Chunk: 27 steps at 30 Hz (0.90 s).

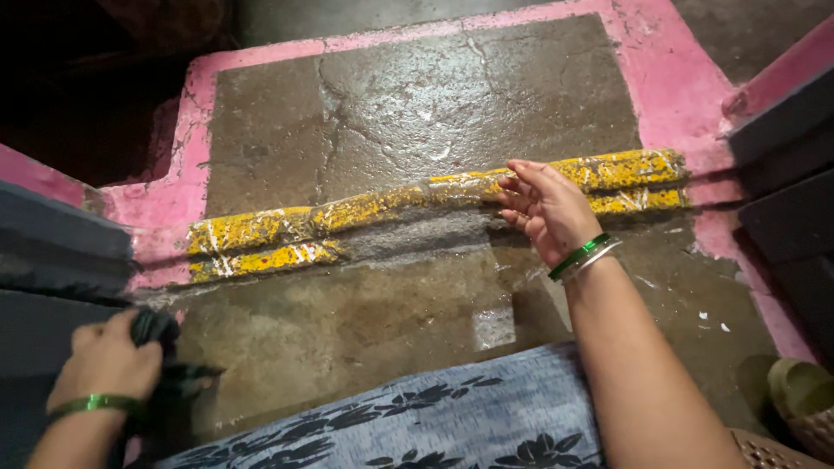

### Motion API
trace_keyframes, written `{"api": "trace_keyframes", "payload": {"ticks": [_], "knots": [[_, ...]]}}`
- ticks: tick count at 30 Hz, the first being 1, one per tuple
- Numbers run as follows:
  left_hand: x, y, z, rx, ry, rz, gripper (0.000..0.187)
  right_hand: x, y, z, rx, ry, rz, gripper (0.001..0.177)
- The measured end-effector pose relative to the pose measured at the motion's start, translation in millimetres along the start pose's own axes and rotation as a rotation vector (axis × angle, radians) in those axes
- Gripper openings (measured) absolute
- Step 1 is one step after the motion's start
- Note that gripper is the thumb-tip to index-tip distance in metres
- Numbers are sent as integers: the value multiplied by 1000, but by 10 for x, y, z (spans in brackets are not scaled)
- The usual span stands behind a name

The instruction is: The person cleans a door threshold by wiping it with a black cloth, rinsing the cloth in a red bucket of water, and then continuing to wipe the threshold area and edges.

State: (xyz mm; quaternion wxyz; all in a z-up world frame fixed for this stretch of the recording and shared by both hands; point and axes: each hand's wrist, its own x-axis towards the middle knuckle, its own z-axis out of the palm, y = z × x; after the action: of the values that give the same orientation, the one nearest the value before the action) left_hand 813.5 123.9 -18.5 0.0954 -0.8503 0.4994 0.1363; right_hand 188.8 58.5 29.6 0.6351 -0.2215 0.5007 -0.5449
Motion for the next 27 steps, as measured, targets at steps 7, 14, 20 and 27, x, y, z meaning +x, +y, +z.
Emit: {"api": "trace_keyframes", "payload": {"ticks": [7, 14, 20, 27], "knots": [[-64, 8, 1054, -75, -130, -179, 109, -64, -64, 34, 17, 18, -6, 20], [-419, 715, 809, -307, -146, -264, 130, -29, -225, -53, 155, 45, -94, 18], [-1045, 2491, 745, -210, -276, -197, 127, -37, -314, -113, 283, 108, -122, 20], [-2215, 4683, 851, -40, -527, 302, 132, -119, -449, -255, 408, 158, -168, 19]]}}
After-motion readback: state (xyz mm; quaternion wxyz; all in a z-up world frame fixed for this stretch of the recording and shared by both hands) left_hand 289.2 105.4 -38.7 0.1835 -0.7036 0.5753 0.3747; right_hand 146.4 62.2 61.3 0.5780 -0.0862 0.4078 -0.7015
